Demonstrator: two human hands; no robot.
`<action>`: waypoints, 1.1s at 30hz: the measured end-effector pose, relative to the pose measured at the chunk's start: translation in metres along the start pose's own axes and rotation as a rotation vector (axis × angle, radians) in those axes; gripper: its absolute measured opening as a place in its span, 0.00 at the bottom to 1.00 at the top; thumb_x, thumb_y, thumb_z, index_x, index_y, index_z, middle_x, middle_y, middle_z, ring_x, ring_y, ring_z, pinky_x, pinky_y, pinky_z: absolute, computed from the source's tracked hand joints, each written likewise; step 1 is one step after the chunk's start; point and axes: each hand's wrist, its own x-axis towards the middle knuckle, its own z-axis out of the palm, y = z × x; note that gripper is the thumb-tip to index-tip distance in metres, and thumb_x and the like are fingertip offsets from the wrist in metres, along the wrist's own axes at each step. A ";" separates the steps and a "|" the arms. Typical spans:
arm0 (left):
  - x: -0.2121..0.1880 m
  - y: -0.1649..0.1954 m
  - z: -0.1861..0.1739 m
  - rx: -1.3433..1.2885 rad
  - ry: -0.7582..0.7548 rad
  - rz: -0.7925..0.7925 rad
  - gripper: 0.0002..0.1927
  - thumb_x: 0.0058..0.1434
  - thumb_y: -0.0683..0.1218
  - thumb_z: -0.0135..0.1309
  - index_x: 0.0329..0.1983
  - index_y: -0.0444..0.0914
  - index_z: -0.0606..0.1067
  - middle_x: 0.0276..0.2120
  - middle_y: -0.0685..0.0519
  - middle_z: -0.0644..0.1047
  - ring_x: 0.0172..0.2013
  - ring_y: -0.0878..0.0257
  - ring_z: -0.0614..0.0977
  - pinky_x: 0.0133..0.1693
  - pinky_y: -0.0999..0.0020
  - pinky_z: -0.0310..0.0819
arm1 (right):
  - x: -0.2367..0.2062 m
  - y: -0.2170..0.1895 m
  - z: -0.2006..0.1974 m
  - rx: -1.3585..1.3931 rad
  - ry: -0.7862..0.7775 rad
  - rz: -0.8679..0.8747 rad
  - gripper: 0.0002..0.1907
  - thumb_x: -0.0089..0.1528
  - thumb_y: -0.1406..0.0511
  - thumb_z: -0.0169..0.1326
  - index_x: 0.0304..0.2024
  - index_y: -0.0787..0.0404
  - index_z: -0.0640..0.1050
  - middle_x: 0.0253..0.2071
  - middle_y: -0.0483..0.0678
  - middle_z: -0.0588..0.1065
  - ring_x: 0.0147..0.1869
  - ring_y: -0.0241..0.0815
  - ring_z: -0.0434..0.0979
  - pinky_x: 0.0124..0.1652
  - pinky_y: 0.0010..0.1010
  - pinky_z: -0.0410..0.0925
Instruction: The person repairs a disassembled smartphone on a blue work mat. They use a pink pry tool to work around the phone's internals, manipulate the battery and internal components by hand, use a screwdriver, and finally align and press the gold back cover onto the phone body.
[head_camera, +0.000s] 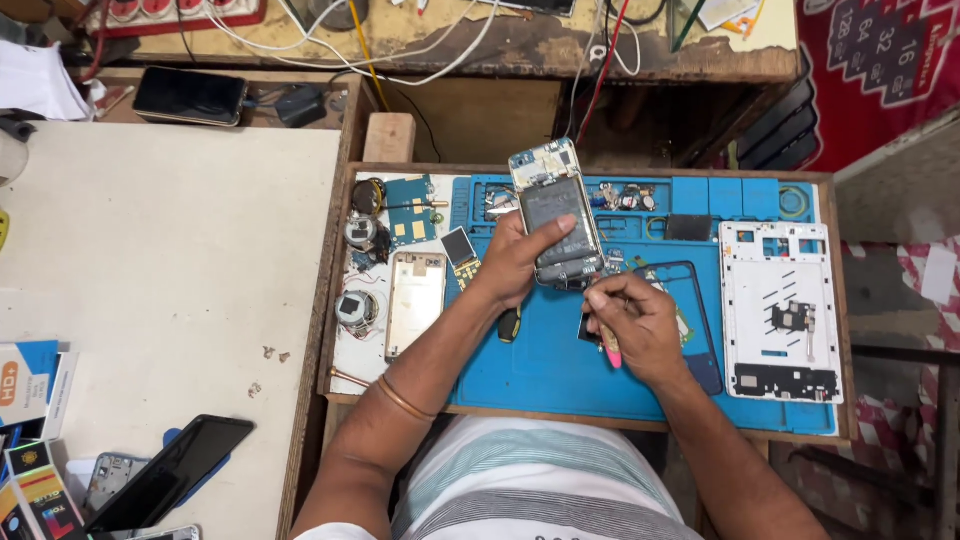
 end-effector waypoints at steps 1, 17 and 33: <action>0.000 0.001 0.000 -0.005 -0.001 0.005 0.11 0.68 0.45 0.60 0.47 0.33 0.79 0.38 0.47 0.83 0.37 0.62 0.86 0.42 0.63 0.84 | 0.001 0.000 -0.001 0.000 0.012 0.000 0.09 0.68 0.65 0.56 0.42 0.67 0.78 0.35 0.49 0.78 0.33 0.32 0.77 0.32 0.23 0.72; -0.010 0.008 0.008 0.417 -0.295 -0.026 0.11 0.67 0.45 0.60 0.50 0.35 0.81 0.42 0.54 0.84 0.42 0.69 0.83 0.45 0.72 0.81 | 0.007 -0.004 -0.003 0.084 0.136 -0.020 0.08 0.69 0.66 0.56 0.42 0.66 0.77 0.28 0.43 0.73 0.26 0.26 0.69 0.28 0.19 0.67; 0.000 0.006 0.004 0.349 -0.147 0.036 0.15 0.67 0.43 0.60 0.54 0.33 0.76 0.45 0.50 0.83 0.44 0.67 0.84 0.49 0.69 0.81 | 0.009 0.000 -0.009 0.154 0.093 0.003 0.07 0.69 0.67 0.55 0.43 0.67 0.76 0.32 0.45 0.76 0.30 0.28 0.73 0.29 0.20 0.68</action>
